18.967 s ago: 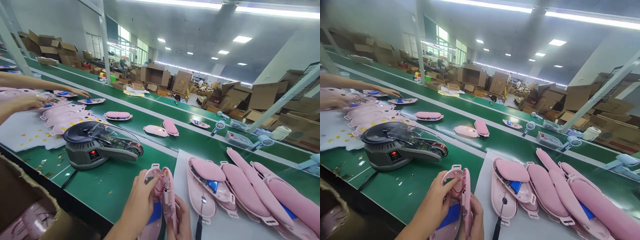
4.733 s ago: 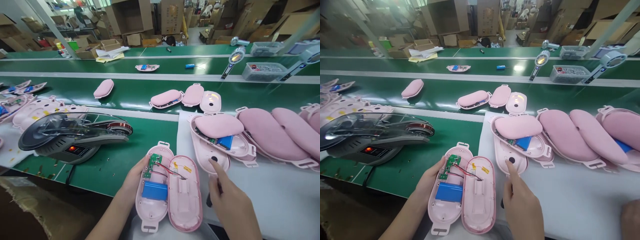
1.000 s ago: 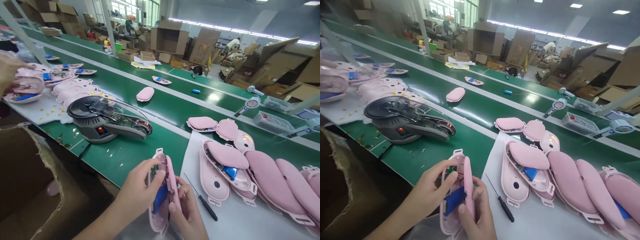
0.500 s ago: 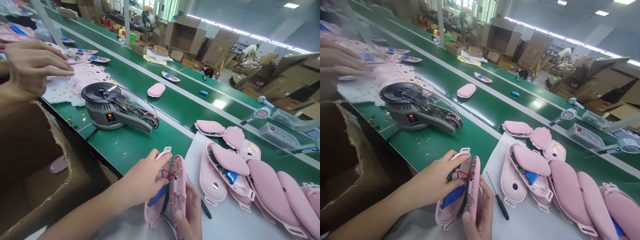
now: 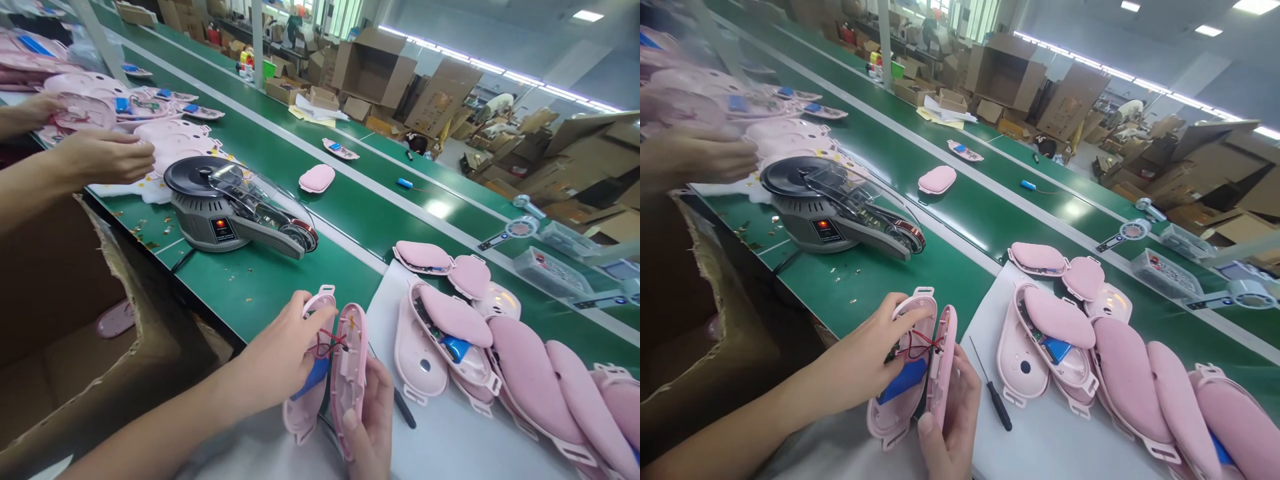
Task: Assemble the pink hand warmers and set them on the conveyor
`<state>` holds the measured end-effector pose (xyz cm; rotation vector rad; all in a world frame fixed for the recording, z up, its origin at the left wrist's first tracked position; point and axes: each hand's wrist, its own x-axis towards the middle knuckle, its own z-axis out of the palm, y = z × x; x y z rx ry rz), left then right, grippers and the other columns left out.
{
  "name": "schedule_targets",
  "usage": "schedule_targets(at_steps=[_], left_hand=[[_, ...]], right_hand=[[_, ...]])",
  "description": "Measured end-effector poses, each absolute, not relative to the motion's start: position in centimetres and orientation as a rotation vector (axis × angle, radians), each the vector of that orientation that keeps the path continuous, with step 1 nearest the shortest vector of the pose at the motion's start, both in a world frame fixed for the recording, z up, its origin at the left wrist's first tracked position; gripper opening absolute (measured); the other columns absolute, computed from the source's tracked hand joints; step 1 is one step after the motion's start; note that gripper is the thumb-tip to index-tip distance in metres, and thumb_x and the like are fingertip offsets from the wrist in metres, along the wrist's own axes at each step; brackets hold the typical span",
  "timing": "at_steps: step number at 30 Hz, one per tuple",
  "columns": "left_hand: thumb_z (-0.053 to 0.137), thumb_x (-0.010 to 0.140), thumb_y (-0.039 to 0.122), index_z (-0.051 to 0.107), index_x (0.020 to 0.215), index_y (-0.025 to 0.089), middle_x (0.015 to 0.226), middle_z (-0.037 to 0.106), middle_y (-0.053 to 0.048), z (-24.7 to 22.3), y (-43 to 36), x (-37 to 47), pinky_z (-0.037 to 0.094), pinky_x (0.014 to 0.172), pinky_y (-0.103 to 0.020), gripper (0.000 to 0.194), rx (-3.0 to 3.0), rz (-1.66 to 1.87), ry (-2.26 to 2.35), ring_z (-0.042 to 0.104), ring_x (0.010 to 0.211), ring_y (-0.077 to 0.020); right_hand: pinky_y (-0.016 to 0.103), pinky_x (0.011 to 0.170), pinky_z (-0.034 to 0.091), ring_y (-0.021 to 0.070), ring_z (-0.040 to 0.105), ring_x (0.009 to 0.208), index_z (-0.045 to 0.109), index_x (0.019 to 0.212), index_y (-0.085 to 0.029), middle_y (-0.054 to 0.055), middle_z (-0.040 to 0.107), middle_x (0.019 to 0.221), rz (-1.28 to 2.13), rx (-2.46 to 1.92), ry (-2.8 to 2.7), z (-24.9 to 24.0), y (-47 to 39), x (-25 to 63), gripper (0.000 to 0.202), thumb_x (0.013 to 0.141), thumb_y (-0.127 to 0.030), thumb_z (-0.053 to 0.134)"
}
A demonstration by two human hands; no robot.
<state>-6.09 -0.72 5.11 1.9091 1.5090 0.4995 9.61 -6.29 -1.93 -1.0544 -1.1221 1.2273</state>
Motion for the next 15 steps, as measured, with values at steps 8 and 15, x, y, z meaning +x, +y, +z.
schedule_targets(at_steps=[8,15], left_hand=[[0.041,0.074,0.002,0.047,0.126,0.031,0.113,0.047,-0.006,3.9,-0.6,-4.8,0.049,0.07,-0.032,0.06,1.845,0.502,1.719,0.06,0.082,-0.0191],[0.037,0.077,0.002,0.057,0.117,0.027,0.1,0.046,-0.006,4.0,-0.9,-3.7,0.05,0.067,-0.03,0.052,1.978,0.484,1.794,0.056,0.076,-0.0175]], right_hand=[[0.048,0.1,0.041,0.0302,0.041,0.132,0.037,0.128,-0.032,0.01,0.035,0.143,1.197,-1.045,-1.167,-2.0,-6.4,9.6,0.051,0.086,-0.055,0.053],[0.05,0.1,0.041,0.0324,0.041,0.131,0.034,0.13,-0.028,0.014,0.034,0.143,1.154,-1.114,-1.169,-1.8,-6.6,9.5,0.053,0.088,-0.055,0.05]])
